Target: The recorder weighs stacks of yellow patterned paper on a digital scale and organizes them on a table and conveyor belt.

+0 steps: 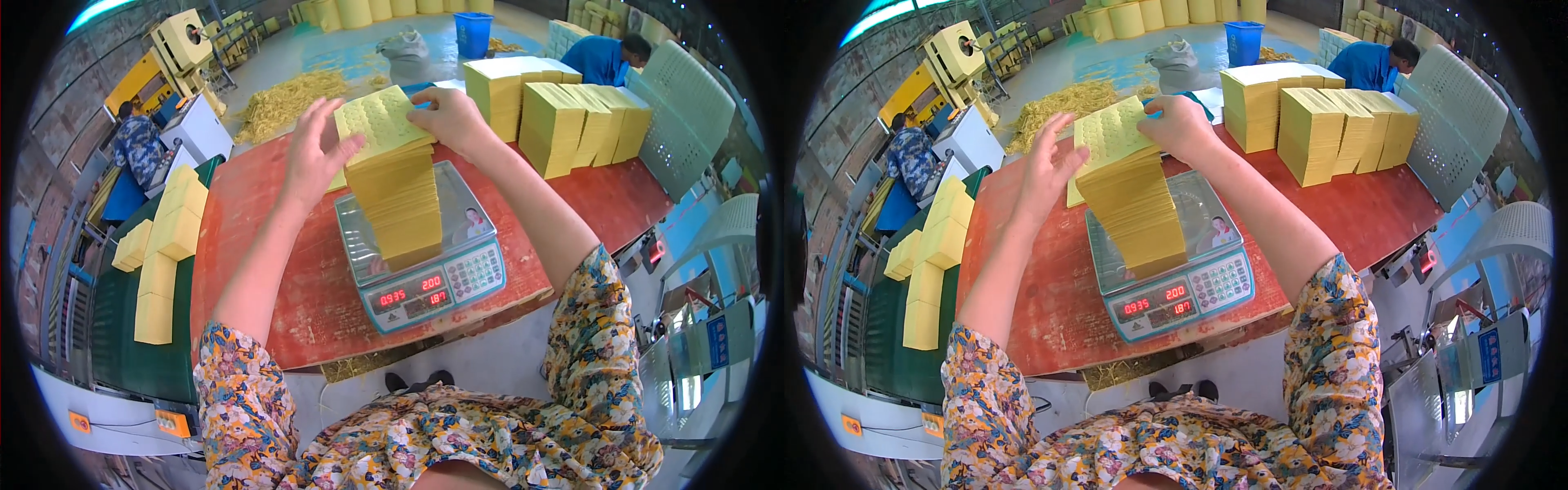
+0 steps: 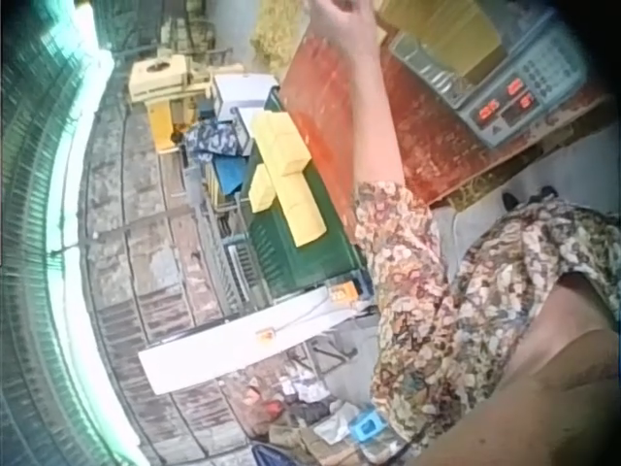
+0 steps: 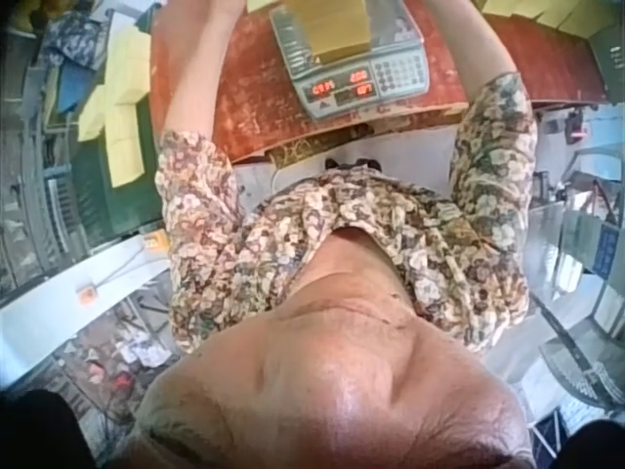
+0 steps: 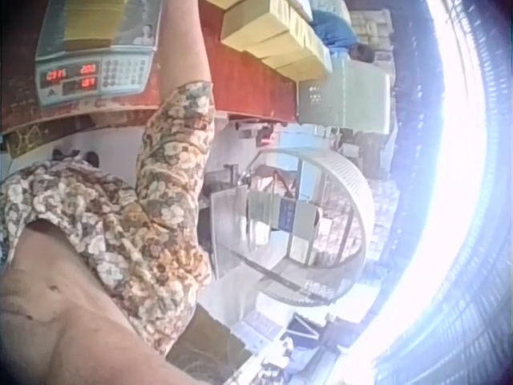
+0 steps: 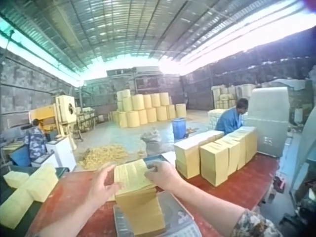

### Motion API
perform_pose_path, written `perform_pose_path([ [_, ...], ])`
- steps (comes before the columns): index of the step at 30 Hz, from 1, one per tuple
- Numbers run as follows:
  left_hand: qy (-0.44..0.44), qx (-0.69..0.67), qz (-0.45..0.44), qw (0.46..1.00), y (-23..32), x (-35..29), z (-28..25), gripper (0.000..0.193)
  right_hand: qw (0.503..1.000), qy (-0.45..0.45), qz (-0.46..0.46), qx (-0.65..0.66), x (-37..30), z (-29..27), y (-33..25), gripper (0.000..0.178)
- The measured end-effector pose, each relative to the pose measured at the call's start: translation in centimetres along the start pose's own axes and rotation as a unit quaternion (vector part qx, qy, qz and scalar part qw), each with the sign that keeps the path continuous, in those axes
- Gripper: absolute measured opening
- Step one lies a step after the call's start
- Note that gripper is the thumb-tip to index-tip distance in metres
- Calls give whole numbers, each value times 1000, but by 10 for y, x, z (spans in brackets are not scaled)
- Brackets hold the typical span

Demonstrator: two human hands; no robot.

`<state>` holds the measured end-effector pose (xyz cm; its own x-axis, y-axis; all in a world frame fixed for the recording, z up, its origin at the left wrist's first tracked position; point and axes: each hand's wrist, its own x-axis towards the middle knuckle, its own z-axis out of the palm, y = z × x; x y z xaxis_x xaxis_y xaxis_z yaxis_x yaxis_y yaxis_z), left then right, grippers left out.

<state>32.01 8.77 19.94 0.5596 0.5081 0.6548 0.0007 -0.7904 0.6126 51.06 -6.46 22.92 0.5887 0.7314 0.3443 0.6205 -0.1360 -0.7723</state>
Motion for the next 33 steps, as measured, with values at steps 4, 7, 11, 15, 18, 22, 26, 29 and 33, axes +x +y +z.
perform_pose_path([
  [4,-123,70,146,979,26,-8,0,70,999,6,-14,-28,-15,-4,-8,41],
  [7,-144,111,162,970,18,-10,2,67,999,22,-37,-33,-16,3,-4,41],
  [11,-125,98,176,971,12,-11,8,55,996,50,-67,-40,-16,9,4,39],
  [15,-118,81,167,976,11,-12,8,49,996,49,-64,-50,-15,10,0,38],
  [18,-100,109,181,972,4,-14,15,47,993,57,-78,-74,-16,12,2,38],
  [22,-81,85,173,978,-1,-17,20,46,995,55,-79,22,-24,9,6,41],
  [26,-70,63,156,983,0,-16,20,45,979,26,-142,142,-40,10,22,47],
  [29,-70,54,157,984,-1,-16,20,44,971,-1,-214,107,-45,16,35,47],
  [33,-75,30,147,986,1,-10,19,42,976,9,-204,75,-44,17,30,44],
])
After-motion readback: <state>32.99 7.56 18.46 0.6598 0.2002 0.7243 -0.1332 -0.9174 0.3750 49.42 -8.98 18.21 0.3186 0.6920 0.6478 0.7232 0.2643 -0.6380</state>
